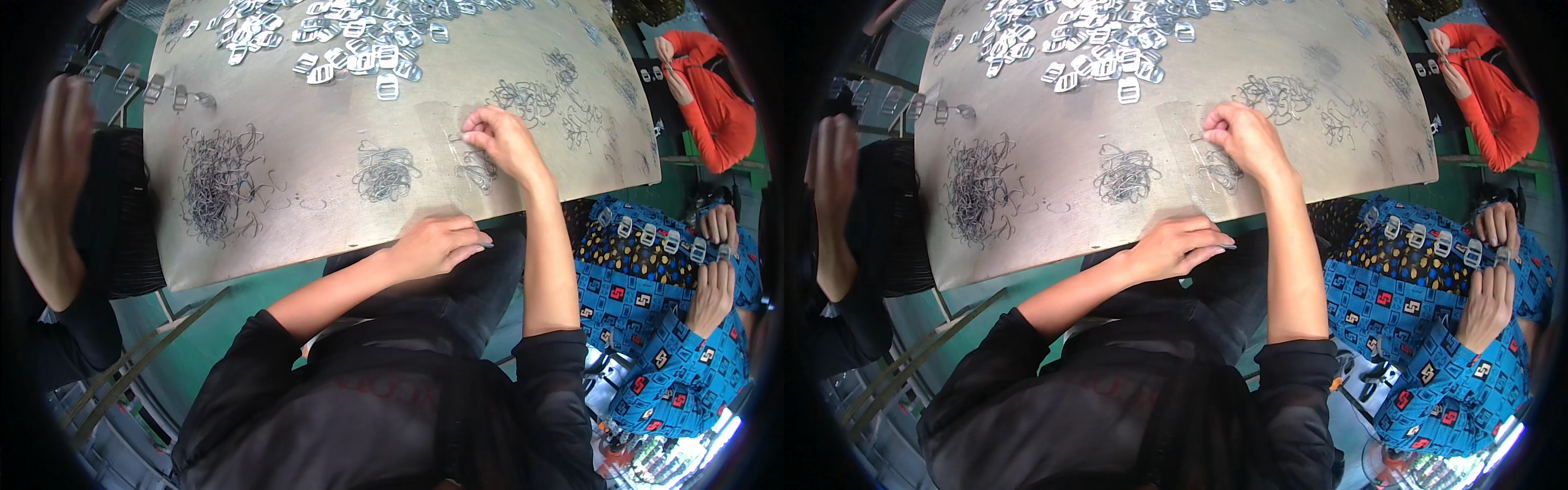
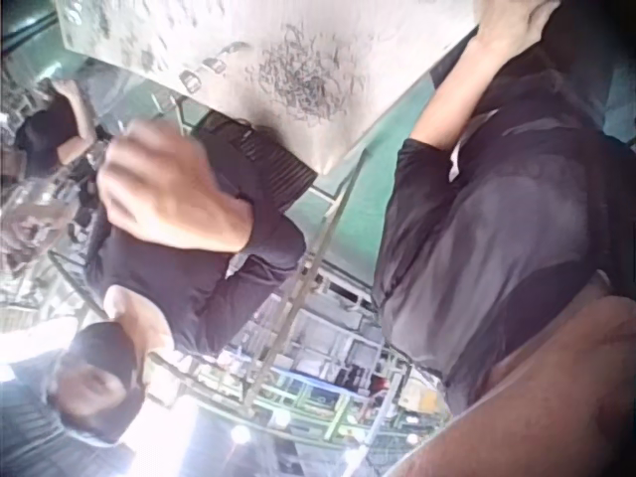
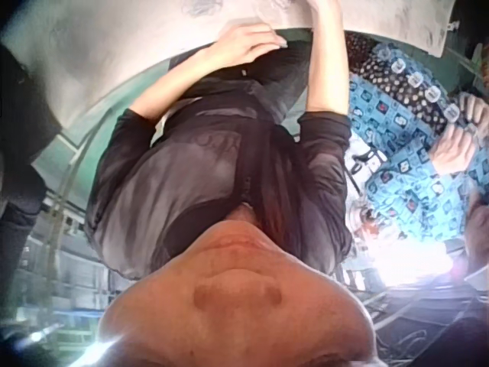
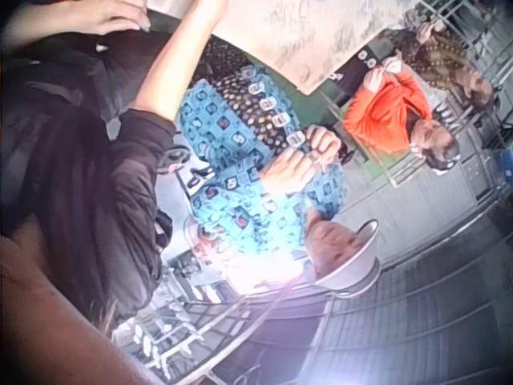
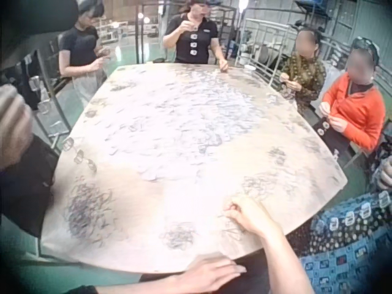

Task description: The person picks up small metal buckles from a table and hangs them onto a metal rack one by one.

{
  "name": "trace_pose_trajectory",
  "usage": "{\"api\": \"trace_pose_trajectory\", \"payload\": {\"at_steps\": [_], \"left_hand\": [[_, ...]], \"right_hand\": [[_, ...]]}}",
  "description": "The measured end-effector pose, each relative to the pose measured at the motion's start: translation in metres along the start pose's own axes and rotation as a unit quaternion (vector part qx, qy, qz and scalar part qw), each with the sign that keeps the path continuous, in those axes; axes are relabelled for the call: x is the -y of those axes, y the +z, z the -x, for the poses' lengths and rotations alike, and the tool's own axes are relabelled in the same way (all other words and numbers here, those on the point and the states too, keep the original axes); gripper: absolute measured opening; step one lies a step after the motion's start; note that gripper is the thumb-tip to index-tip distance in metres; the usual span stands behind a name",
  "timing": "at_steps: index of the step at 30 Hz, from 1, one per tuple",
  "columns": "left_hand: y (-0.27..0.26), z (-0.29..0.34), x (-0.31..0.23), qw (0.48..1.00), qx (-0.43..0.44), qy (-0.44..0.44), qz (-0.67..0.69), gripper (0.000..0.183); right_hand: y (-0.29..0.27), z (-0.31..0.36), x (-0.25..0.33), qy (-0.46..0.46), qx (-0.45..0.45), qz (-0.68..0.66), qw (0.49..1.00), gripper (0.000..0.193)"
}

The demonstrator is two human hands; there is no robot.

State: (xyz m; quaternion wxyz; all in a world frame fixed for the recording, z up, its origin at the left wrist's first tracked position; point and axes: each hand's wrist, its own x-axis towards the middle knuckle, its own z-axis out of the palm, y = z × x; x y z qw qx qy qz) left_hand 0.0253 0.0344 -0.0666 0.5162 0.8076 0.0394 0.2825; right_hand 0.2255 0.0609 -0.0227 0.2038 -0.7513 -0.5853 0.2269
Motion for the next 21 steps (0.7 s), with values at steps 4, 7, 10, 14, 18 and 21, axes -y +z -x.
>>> {"api": "trace_pose_trajectory", "payload": {"at_steps": [4,7,10,14,18,21], "left_hand": [[-0.001,-0.005,-0.005,0.999,0.026,-0.026,-0.021,0.017],[-0.002,-0.006,-0.007,0.998,0.033,-0.045,-0.032,0.016],[-0.004,-0.007,-0.008,0.998,0.032,-0.043,-0.027,0.019],[-0.004,-0.009,-0.01,0.997,0.044,-0.058,-0.01,0.02],[-0.005,-0.008,-0.009,0.997,0.047,-0.051,-0.019,0.02],[-0.005,-0.009,-0.011,0.998,0.041,-0.051,-0.003,0.02]], "right_hand": [[0.011,0.016,-0.003,-0.063,-0.067,0.068,0.993,0.011],[0.003,0.029,-0.006,-0.019,-0.073,0.062,0.995,0.011],[-0.011,0.053,-0.028,0.031,-0.085,0.05,0.995,0.011],[-0.032,0.071,-0.053,0.107,-0.077,-0.01,0.991,0.011],[-0.023,0.046,-0.042,-0.007,-0.179,0.008,0.984,0.025],[-0.018,0.024,-0.027,0.038,-0.141,0.05,0.988,0.032]]}}
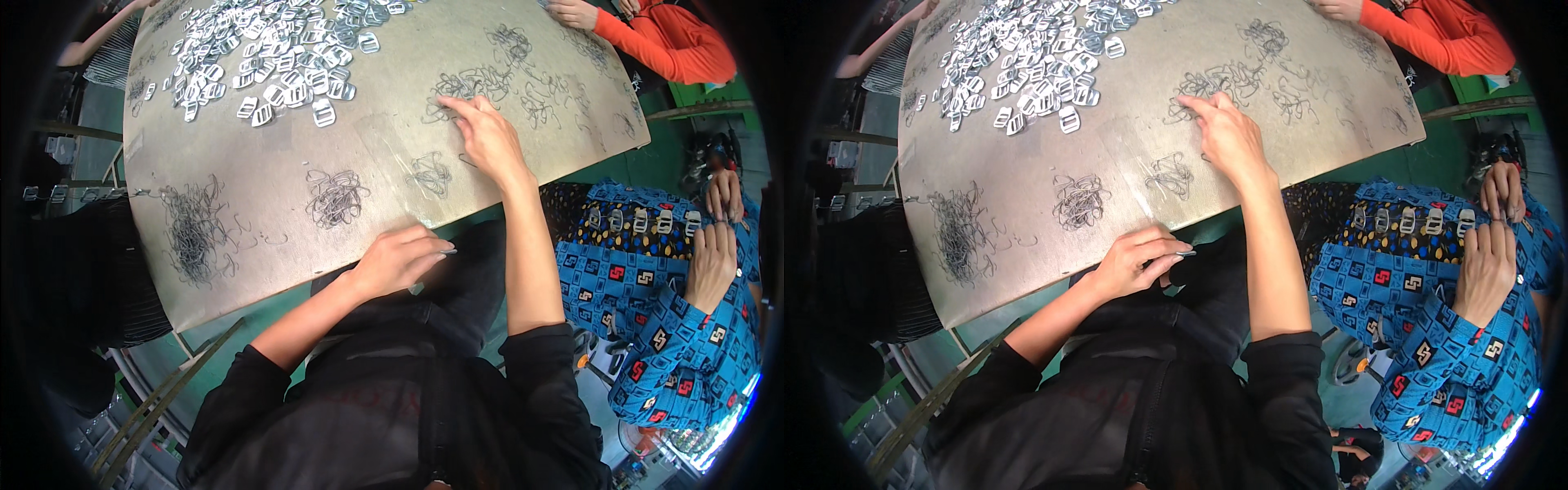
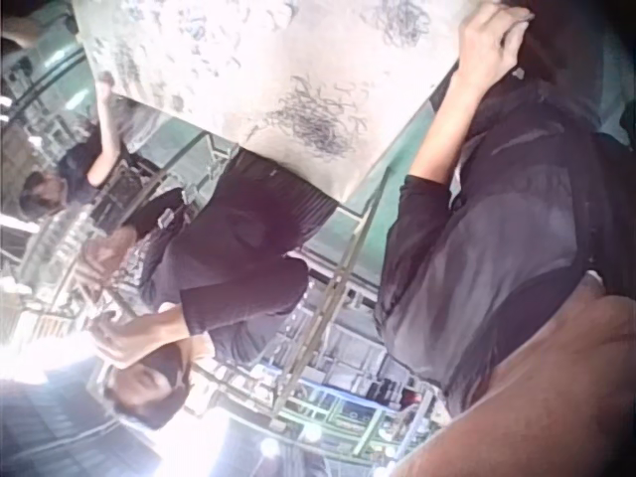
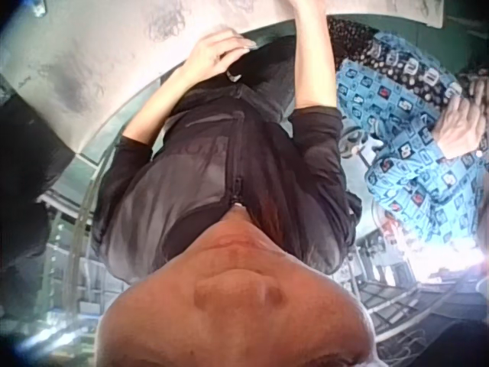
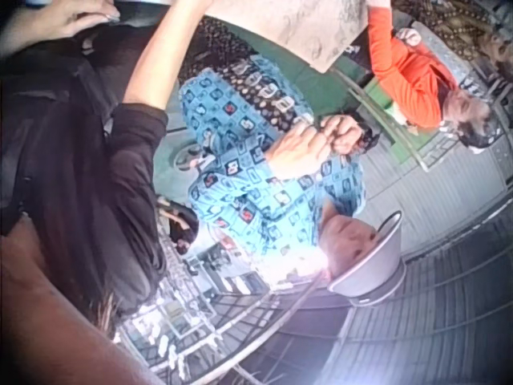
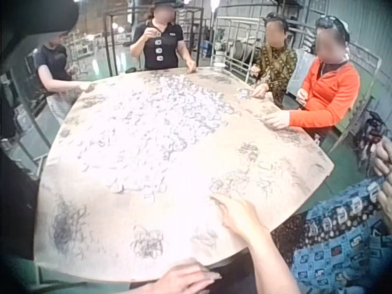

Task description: The person picks up small metal buckles from a table and hangs them onto a metal rack one by one.

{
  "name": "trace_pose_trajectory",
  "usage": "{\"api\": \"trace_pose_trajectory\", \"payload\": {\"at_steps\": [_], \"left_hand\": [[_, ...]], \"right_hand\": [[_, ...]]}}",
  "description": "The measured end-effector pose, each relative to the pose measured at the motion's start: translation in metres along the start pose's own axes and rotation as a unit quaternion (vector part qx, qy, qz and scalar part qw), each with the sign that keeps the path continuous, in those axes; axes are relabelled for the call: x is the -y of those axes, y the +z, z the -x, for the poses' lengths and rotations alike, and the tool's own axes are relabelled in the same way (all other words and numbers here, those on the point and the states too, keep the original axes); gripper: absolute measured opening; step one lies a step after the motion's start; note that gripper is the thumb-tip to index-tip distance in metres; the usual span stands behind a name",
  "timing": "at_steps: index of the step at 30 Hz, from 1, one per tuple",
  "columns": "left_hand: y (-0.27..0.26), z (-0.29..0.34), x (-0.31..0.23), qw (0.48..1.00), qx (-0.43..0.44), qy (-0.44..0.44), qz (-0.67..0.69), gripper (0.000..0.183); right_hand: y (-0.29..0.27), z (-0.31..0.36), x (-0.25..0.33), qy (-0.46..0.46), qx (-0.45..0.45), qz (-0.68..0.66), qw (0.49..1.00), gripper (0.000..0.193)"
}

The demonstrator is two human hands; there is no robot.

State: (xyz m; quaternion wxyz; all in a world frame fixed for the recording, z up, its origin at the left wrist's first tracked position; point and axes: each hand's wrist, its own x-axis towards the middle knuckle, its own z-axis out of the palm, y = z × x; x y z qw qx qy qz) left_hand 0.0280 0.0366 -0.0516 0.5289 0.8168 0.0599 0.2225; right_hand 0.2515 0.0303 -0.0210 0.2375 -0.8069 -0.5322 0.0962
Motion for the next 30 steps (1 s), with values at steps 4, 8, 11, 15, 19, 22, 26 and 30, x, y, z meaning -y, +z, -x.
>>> {"api": "trace_pose_trajectory", "payload": {"at_steps": [4,8,11,15,19,22,26,30], "left_hand": [[0.0,0.0,-0.001,1.0,-0.005,-0.006,-0.007,0.021],[-0.001,0.0,-0.002,1.0,-0.005,0.0,-0.002,0.023],[-0.002,0.001,-0.001,1.0,0.011,0.0,0.0,0.022],[-0.004,0.002,-0.001,1.0,0.025,-0.003,0.008,0.019],[-0.002,-0.001,-0.002,1.0,-0.007,0.014,0.005,0.024],[-0.001,0.0,-0.001,1.0,-0.007,0.014,0.0,0.023],[-0.001,0.001,0.0,1.0,0.008,0.014,-0.005,0.022],[-0.003,0.002,-0.002,1.0,0.011,0.0,0.004,0.021]], "right_hand": [[0.002,-0.006,-0.011,0.012,-0.018,0.069,0.997,0.031],[-0.009,-0.001,-0.019,0.073,-0.053,0.098,0.991,0.025],[-0.012,0.001,-0.016,0.115,-0.051,0.046,0.991,0.017],[-0.005,-0.01,-0.011,0.073,-0.032,-0.04,0.996,0.009],[-0.006,-0.026,-0.013,0.004,0.028,-0.018,0.999,0.009],[-0.012,-0.03,-0.013,-0.01,0.091,0.022,0.996,0.008],[-0.012,-0.029,-0.019,-0.047,0.112,0.091,0.988,0.009],[-0.016,-0.016,-0.008,0.025,0.087,-0.003,0.996,0.008]]}}
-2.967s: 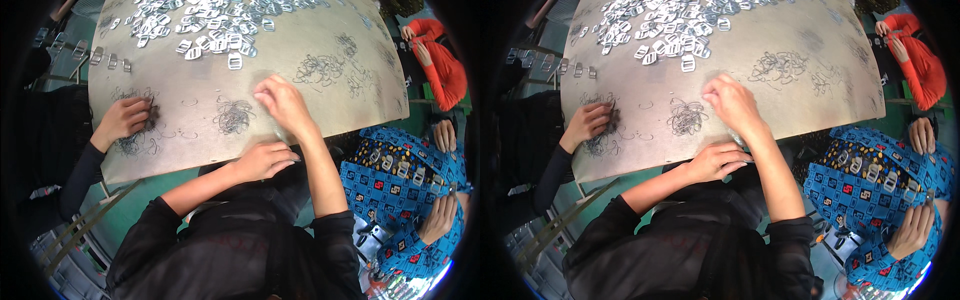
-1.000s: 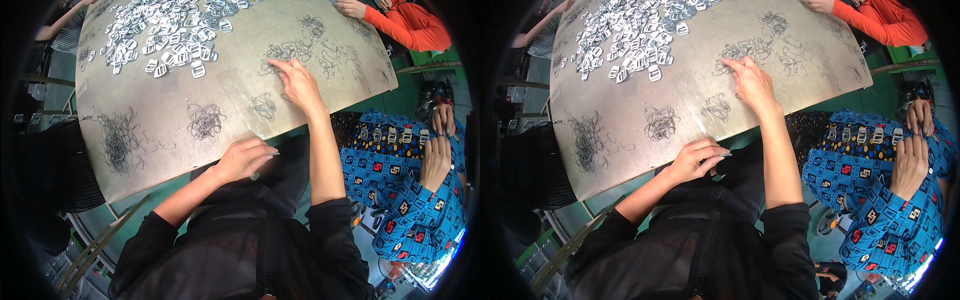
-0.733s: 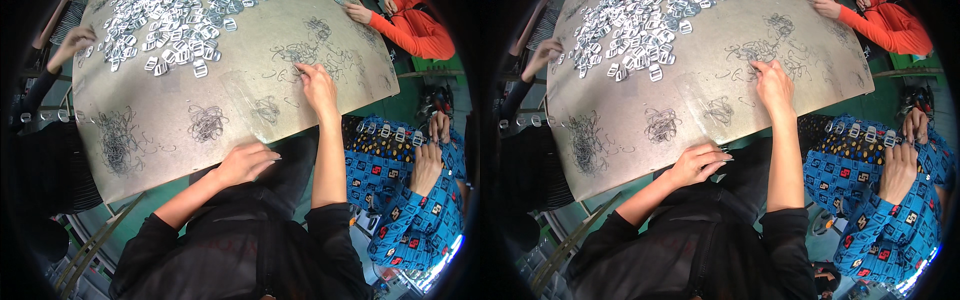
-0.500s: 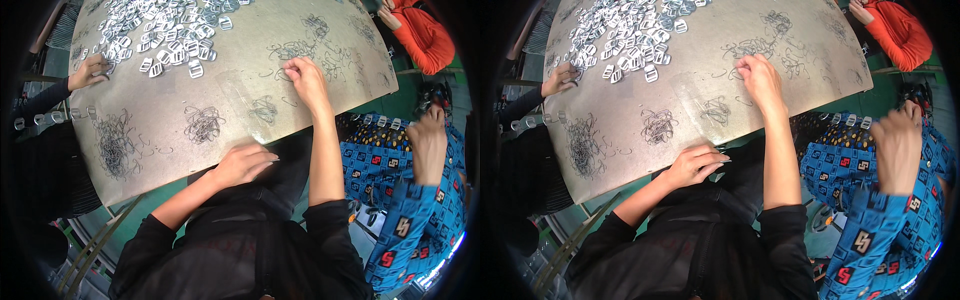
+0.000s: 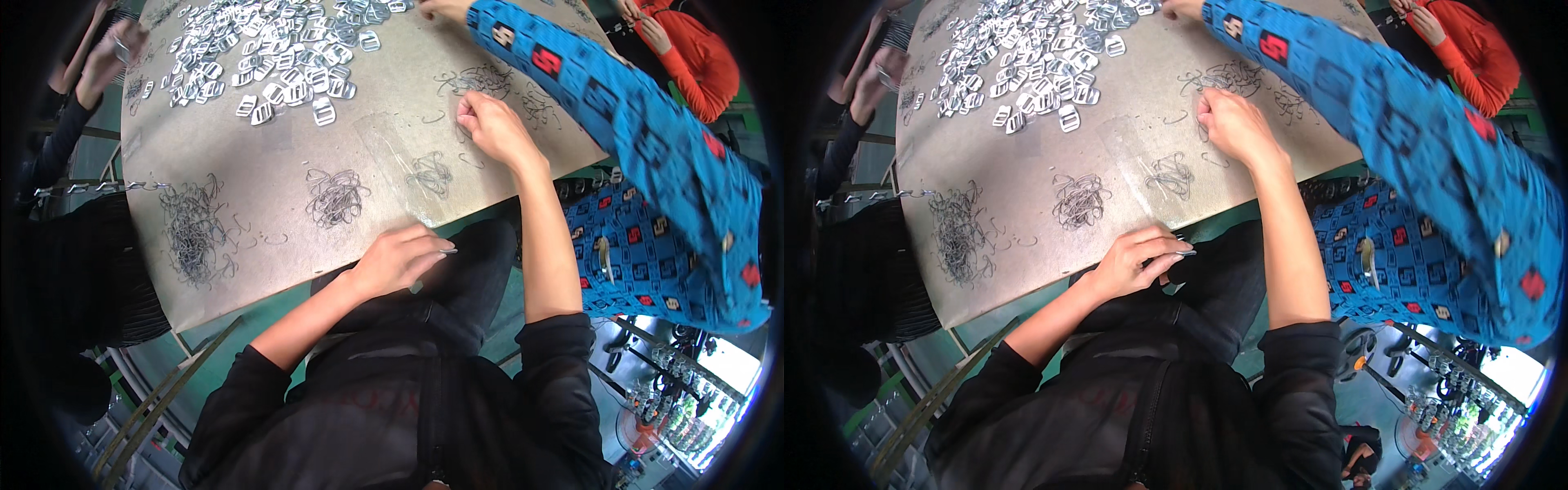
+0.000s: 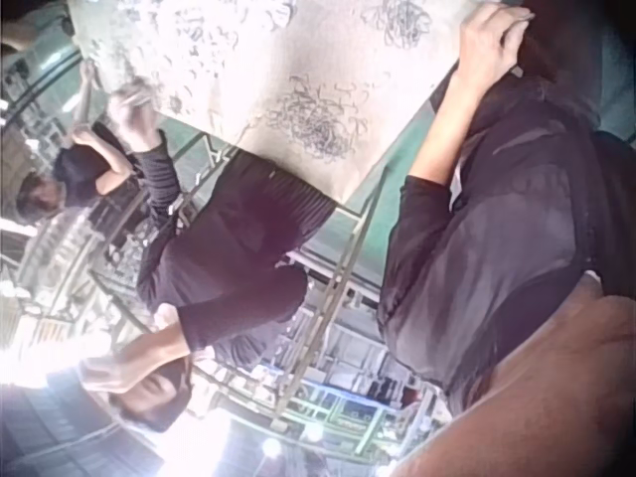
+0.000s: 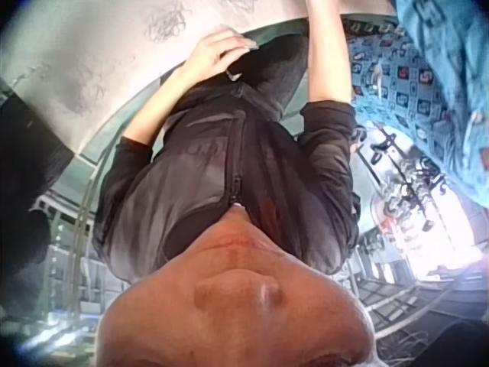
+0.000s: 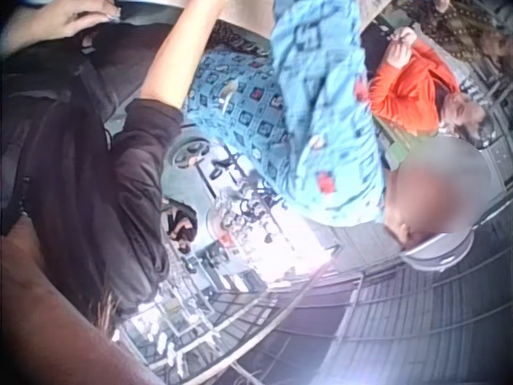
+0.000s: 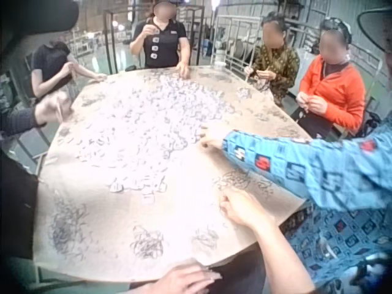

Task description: The person picks up small metal buckles from a table and hangs them onto a metal rack one by one.

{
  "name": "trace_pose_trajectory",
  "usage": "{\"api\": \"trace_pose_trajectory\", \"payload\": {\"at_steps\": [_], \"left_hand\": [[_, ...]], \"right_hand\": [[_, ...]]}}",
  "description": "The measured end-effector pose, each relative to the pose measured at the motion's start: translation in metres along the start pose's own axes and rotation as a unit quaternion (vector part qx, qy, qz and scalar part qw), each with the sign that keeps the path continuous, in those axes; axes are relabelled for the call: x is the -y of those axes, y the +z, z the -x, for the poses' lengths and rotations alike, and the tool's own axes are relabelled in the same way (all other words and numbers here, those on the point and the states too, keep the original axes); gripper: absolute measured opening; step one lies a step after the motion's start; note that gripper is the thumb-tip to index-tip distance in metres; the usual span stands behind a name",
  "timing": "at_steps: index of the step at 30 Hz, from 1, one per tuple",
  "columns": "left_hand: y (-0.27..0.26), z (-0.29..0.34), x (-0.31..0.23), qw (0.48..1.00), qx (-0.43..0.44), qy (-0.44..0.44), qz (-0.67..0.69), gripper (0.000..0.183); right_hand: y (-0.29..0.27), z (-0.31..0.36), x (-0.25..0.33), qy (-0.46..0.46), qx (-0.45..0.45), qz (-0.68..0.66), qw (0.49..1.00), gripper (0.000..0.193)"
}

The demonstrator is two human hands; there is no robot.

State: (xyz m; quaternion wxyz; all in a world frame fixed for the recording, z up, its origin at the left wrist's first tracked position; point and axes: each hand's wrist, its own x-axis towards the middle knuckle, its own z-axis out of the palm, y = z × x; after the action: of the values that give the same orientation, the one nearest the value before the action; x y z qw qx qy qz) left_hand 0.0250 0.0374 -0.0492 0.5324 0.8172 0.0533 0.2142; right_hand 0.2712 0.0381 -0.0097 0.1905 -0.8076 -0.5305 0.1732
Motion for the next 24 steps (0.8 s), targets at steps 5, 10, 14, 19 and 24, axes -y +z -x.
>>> {"api": "trace_pose_trajectory", "payload": {"at_steps": [5,10,14,19,24], "left_hand": [[0.002,0.0,-0.007,0.999,0.001,-0.044,0.002,0.02],[0.004,-0.001,-0.006,0.999,-0.001,-0.027,-0.019,0.019],[0.005,0.003,-0.005,0.999,-0.007,-0.044,-0.023,0.017],[0.009,-0.001,-0.01,0.998,-0.015,-0.058,-0.018,0.017],[0.012,0.001,-0.02,0.997,-0.039,-0.057,-0.017,0.015]], "right_hand": [[0.006,0.017,-0.009,0.059,-0.067,-0.093,0.992,0.009],[0.012,0.021,-0.016,0.071,-0.164,-0.03,0.983,0.009],[0.016,0.013,-0.001,0.129,-0.086,-0.027,0.988,0.011],[0.036,0.006,0.009,0.068,-0.099,0.085,0.989,0.017],[0.032,0.03,0.014,0.037,-0.123,-0.1,0.987,0.014]]}}
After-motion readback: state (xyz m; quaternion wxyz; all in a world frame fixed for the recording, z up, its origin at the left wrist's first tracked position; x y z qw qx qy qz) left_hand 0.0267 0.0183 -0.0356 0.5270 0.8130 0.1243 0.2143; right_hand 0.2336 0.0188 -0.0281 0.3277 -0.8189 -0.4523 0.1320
